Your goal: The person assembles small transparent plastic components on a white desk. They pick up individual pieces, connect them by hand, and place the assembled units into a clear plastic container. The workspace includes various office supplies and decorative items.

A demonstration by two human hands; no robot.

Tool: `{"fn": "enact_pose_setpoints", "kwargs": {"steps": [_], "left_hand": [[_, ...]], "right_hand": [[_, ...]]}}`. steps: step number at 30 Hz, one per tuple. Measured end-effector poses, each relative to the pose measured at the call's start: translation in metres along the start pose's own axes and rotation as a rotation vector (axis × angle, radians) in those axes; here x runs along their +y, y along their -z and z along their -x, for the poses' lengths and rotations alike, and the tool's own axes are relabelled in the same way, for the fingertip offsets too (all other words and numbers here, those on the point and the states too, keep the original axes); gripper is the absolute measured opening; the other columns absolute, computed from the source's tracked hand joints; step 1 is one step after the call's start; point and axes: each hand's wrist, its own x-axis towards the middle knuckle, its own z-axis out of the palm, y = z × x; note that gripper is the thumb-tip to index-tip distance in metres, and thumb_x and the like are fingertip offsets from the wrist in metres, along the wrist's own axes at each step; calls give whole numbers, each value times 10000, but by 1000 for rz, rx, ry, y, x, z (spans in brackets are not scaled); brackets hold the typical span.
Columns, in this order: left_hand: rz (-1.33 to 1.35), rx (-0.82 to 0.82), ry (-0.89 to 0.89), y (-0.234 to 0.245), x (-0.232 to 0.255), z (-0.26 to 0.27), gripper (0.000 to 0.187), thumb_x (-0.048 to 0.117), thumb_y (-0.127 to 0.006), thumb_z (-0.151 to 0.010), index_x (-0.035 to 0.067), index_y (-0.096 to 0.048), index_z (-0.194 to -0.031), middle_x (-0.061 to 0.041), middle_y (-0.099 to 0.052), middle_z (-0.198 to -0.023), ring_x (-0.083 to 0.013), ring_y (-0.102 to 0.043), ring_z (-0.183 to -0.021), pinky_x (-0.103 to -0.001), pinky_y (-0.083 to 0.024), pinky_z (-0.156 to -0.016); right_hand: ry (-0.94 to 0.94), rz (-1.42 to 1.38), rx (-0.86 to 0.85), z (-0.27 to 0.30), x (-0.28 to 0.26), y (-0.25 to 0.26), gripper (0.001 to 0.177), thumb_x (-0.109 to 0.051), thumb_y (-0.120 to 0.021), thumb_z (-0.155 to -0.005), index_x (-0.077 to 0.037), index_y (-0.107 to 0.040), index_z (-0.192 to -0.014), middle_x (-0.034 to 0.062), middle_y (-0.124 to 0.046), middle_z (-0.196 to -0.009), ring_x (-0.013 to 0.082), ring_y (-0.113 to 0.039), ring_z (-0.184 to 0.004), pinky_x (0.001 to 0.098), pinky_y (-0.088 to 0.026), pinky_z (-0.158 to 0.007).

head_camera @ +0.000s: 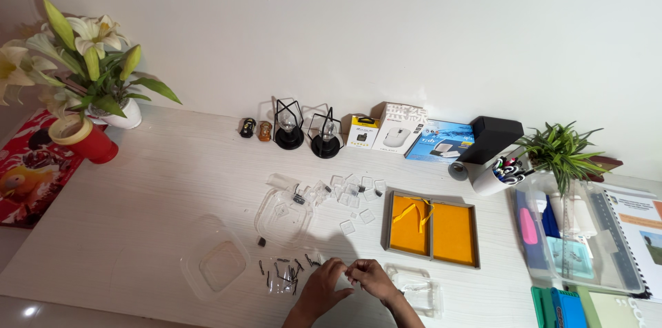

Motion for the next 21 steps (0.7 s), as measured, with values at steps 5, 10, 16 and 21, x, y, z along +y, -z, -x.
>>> {"fn": "enact_pose_setpoints", "kwargs": {"steps": [5,10,16,21], "left_hand": [[-21,-7,-26,-2,-7,-1,632,236,-916,-764,66,-508,-1216,-154,-566,-1258,-366,-578,-1187,-481,-494,-969],[15,13,-66,-2,-7,-2,610,176,-890,-769,69,-519,-1241,-144,-580,-1236,-360,-582,-1164,-488,-482,-963],[-13,-30,-12,-5,-8,-1,547,155,-845,-819,59,-545,-1267,-138,-599,-1238,-347,-593,-1155,-452,-515,-954],[-44,-37,36,-9,-4,3,550,156,-841,-810,47,-574,-1279,-143,-597,-1240,-343,-599,-1145,-435,-534,-922]], "right_hand": [[30,13,78,-3,0,1,205,-212,-656,-943,-58,-725,-827,-2,-678,-704,72,-565,-641,234,-427,-570],[57,-26,105,-12,11,4,198,-178,-637,-939,-39,-728,-831,22,-667,-689,93,-550,-623,255,-440,-585],[146,127,173,-11,11,4,183,-173,-663,-920,-5,-727,-888,44,-693,-725,112,-614,-664,278,-515,-640],[84,449,253,5,-10,-1,230,-227,-685,-909,-19,-748,-983,105,-749,-796,171,-667,-688,312,-546,-683]]}}
